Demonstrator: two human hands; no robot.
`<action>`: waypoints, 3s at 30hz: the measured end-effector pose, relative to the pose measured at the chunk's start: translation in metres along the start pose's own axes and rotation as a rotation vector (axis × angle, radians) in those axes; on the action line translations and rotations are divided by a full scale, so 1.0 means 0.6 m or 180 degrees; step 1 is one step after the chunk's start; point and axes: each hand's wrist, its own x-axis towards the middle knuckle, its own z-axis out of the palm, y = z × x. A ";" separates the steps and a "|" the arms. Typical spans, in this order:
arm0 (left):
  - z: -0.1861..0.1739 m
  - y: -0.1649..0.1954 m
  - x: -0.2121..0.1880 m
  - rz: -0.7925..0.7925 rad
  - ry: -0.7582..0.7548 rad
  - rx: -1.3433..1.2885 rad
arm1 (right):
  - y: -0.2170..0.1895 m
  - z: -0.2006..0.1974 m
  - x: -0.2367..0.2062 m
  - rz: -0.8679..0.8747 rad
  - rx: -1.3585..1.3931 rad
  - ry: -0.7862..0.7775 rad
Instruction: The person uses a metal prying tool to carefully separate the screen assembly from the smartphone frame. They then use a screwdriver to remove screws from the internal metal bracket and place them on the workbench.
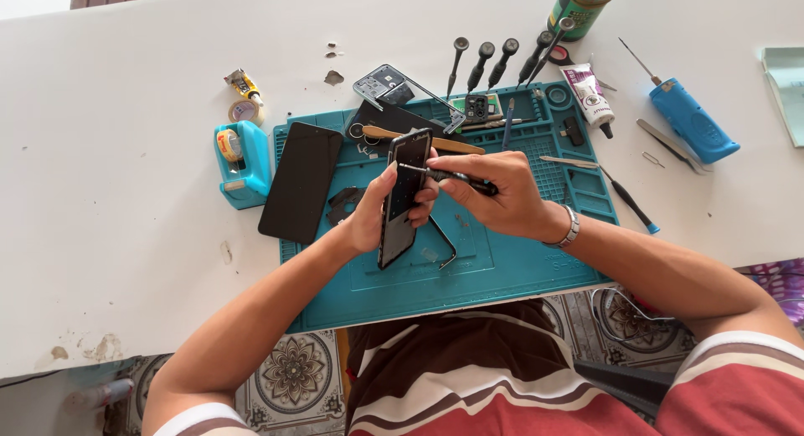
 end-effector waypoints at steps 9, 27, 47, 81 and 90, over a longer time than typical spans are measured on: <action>0.004 0.007 -0.001 0.0150 0.0078 0.0034 | -0.002 0.015 -0.004 -0.0083 0.0171 -0.0332; 0.003 0.007 0.000 0.0139 0.0037 0.0015 | -0.001 0.010 -0.001 -0.0176 0.0056 -0.0365; 0.007 0.014 0.007 0.0450 -0.0064 0.0137 | -0.020 0.011 0.006 -0.0214 0.0335 -0.1100; 0.014 0.019 0.002 0.0341 -0.0278 0.0390 | -0.027 0.034 -0.001 -0.0991 -0.0145 -0.1599; 0.011 0.020 0.004 0.0253 -0.0164 0.0229 | -0.025 0.032 0.003 -0.1265 -0.0262 -0.1335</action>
